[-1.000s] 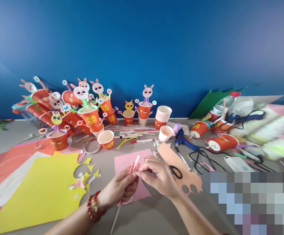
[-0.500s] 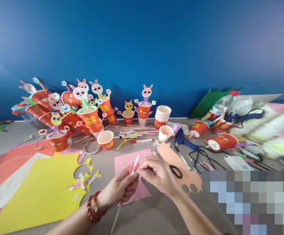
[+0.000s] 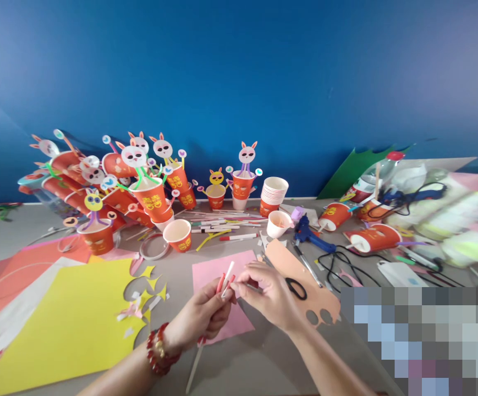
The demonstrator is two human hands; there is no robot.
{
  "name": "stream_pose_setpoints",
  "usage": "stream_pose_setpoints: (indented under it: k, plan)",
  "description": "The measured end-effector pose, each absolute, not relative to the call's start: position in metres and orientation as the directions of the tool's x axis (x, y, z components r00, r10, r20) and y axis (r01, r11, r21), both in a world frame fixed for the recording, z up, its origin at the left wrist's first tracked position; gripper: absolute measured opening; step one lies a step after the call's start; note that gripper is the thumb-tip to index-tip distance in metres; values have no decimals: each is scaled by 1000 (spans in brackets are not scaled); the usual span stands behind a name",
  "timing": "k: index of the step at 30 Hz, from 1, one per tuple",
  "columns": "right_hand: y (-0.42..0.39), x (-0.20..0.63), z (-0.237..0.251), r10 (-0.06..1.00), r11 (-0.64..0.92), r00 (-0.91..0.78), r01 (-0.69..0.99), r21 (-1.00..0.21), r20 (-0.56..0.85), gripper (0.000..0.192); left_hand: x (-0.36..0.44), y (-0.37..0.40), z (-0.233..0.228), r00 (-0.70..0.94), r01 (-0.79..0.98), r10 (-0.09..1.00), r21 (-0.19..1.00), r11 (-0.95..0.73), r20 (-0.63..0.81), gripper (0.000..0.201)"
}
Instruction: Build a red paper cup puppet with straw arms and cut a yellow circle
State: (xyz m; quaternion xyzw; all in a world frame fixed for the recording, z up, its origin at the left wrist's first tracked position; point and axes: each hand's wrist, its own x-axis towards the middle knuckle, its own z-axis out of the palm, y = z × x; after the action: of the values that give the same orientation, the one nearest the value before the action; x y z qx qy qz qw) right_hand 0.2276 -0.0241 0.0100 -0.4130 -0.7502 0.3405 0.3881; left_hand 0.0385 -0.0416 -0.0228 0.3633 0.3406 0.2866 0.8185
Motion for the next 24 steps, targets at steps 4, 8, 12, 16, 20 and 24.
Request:
stream_pose_setpoints:
  k: [4, 8, 12, 16, 20, 24]
  plan:
    - [-24, 227, 11, 886, 426, -349, 356, -832, 304, 26, 40, -41, -20, 595, -223, 719, 786, 577, -359, 37]
    - [-25, 227, 12, 887, 421, -349, 347, -838, 301, 27, 42, -41, -21, 592, -225, 722, 786, 576, -359, 39]
    - [-25, 226, 12, 886, 423, -349, 341, -840, 305, 25, 42, -41, -23, 599, -218, 720, 793, 568, -351, 38]
    - [-24, 227, 13, 889, 421, -341, 350, -837, 304, 25, 41, -42, -25, 602, -218, 718, 792, 570, -351, 37]
    - [-24, 227, 12, 899, 407, -324, 374, -833, 294, 25, 40, -42, -27, 604, -218, 718, 795, 566, -346, 36]
    - [-23, 227, 11, 914, 375, -312, 400, -836, 261, 24, 40, -42, -27, 597, -227, 726, 796, 561, -341, 36]
